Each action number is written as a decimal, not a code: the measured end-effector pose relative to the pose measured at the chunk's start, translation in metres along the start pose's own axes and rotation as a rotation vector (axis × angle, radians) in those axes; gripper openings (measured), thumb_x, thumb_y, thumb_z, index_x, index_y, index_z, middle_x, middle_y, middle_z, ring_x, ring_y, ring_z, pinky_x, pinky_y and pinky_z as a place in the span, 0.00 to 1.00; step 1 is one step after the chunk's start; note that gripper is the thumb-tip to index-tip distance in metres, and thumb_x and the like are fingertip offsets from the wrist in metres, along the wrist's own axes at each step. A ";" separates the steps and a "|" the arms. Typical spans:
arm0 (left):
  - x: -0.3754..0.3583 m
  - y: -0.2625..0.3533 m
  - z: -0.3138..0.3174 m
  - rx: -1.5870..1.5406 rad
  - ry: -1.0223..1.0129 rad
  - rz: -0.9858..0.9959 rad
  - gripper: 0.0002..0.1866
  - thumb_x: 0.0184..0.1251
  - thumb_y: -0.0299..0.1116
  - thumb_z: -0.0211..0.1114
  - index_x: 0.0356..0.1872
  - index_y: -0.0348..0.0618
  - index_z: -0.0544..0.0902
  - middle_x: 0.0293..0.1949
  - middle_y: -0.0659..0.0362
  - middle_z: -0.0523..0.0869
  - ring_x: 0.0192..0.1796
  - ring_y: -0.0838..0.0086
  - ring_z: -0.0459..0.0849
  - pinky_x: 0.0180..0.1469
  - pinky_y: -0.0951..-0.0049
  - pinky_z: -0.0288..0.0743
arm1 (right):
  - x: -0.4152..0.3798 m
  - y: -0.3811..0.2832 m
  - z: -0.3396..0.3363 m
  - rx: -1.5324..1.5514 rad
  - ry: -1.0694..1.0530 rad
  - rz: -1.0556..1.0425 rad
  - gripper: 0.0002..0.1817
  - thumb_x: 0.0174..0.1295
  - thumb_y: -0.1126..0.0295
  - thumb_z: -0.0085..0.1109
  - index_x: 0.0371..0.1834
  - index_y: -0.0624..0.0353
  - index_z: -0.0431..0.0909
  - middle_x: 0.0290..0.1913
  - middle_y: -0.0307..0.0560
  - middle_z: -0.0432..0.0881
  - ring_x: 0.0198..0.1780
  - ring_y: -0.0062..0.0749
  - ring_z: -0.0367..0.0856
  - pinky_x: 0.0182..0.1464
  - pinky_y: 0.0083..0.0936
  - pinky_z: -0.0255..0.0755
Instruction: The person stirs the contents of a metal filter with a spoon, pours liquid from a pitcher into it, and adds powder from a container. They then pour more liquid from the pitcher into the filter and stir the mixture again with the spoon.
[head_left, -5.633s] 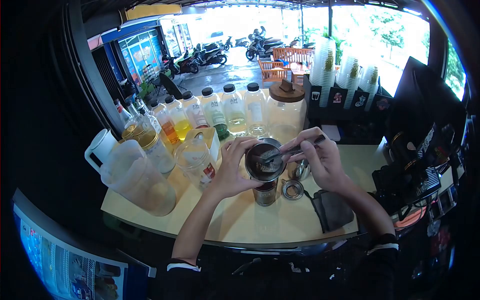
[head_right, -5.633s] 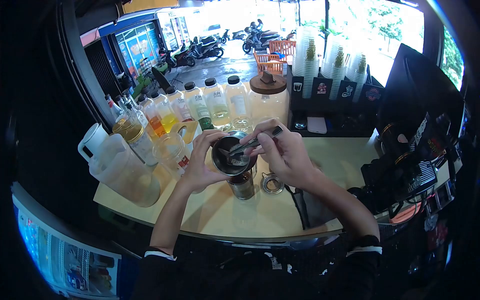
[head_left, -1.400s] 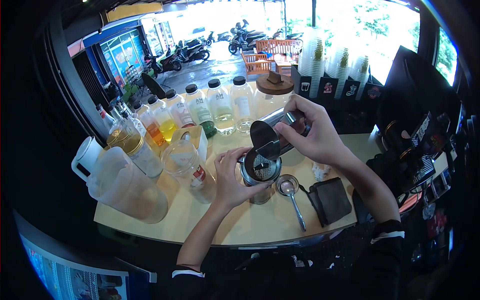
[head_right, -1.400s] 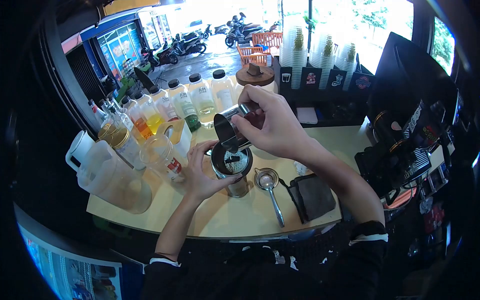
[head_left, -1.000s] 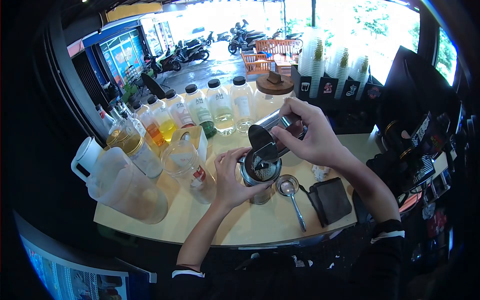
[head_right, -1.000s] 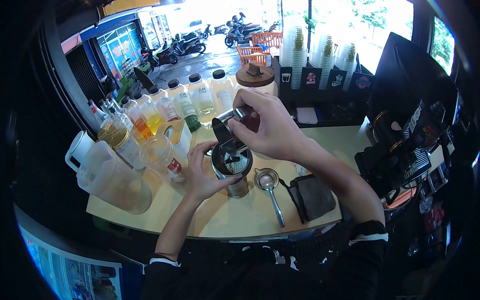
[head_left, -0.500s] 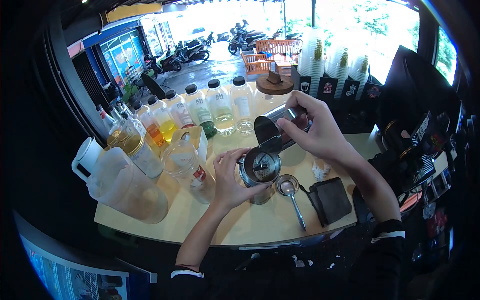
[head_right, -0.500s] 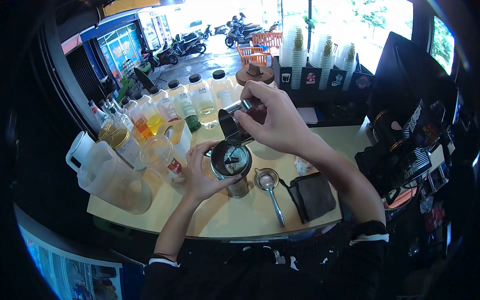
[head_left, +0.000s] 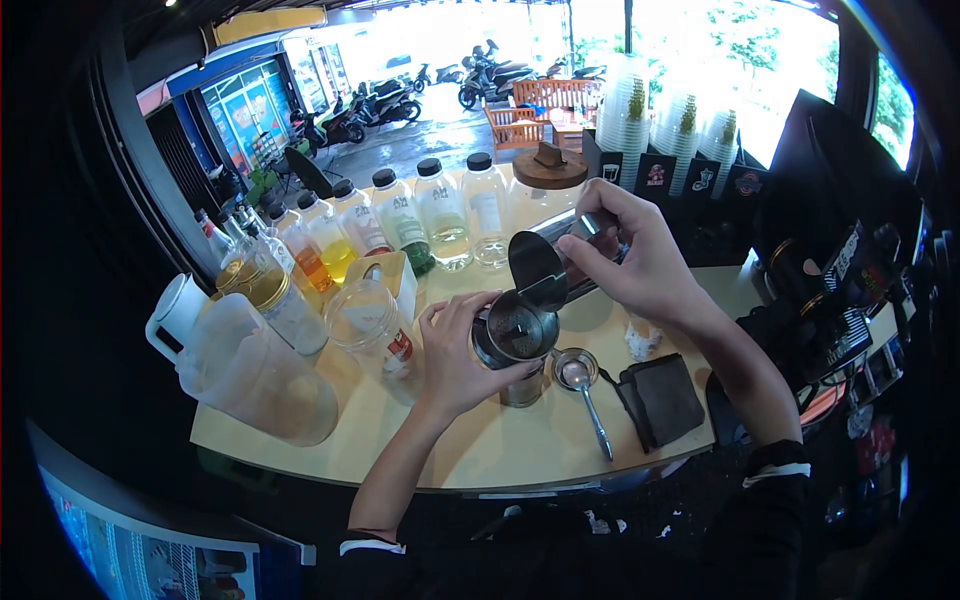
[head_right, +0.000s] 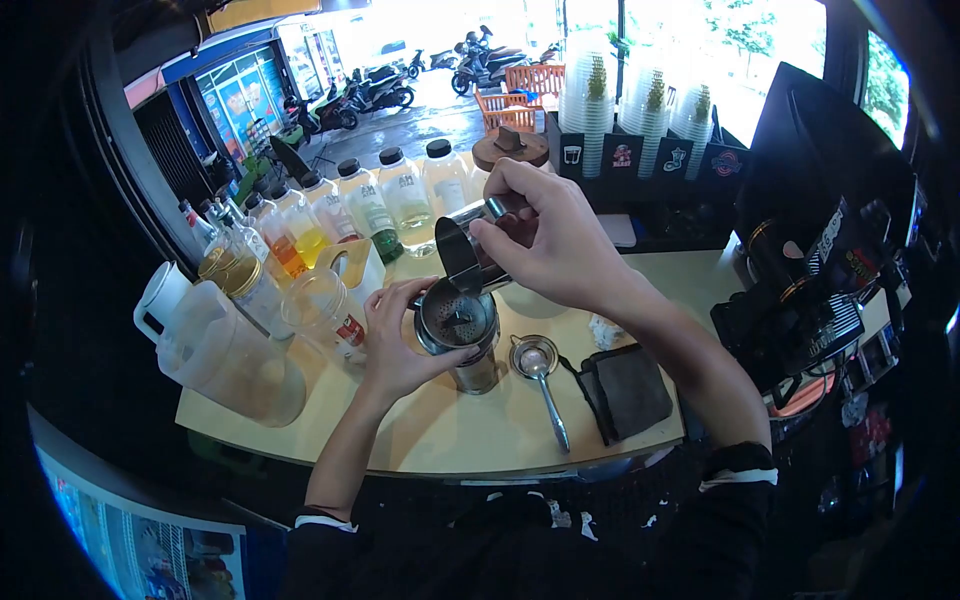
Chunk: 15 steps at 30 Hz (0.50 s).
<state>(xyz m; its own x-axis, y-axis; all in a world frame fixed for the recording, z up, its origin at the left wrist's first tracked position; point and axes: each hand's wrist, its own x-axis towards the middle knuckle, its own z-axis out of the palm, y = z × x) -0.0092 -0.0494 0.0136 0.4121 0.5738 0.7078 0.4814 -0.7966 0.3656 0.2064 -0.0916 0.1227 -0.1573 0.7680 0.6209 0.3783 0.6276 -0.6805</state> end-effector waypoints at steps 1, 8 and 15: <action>0.001 0.002 -0.001 0.001 0.000 0.000 0.44 0.30 0.50 0.83 0.55 0.46 0.75 0.47 0.61 0.80 0.52 0.69 0.79 0.64 0.62 0.56 | 0.001 -0.002 0.001 0.001 0.000 0.000 0.11 0.59 0.76 0.61 0.35 0.66 0.67 0.29 0.44 0.75 0.30 0.21 0.84 0.30 0.18 0.74; 0.004 0.009 -0.005 -0.021 -0.026 -0.073 0.43 0.30 0.50 0.82 0.53 0.44 0.76 0.45 0.60 0.81 0.50 0.68 0.80 0.62 0.62 0.59 | 0.003 -0.004 0.011 0.034 -0.039 0.014 0.11 0.59 0.77 0.61 0.35 0.68 0.66 0.34 0.46 0.73 0.33 0.22 0.82 0.35 0.21 0.80; 0.003 0.010 -0.008 -0.005 -0.050 -0.099 0.43 0.31 0.50 0.82 0.53 0.44 0.76 0.45 0.60 0.81 0.51 0.69 0.81 0.61 0.61 0.59 | 0.004 0.002 0.009 -0.072 -0.031 0.022 0.12 0.57 0.76 0.62 0.36 0.68 0.67 0.32 0.47 0.74 0.32 0.23 0.81 0.35 0.22 0.80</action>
<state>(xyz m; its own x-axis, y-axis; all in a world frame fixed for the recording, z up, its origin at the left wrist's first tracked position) -0.0089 -0.0573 0.0246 0.4004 0.6587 0.6370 0.5181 -0.7362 0.4355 0.1979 -0.0859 0.1204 -0.1761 0.7861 0.5925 0.4467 0.6002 -0.6635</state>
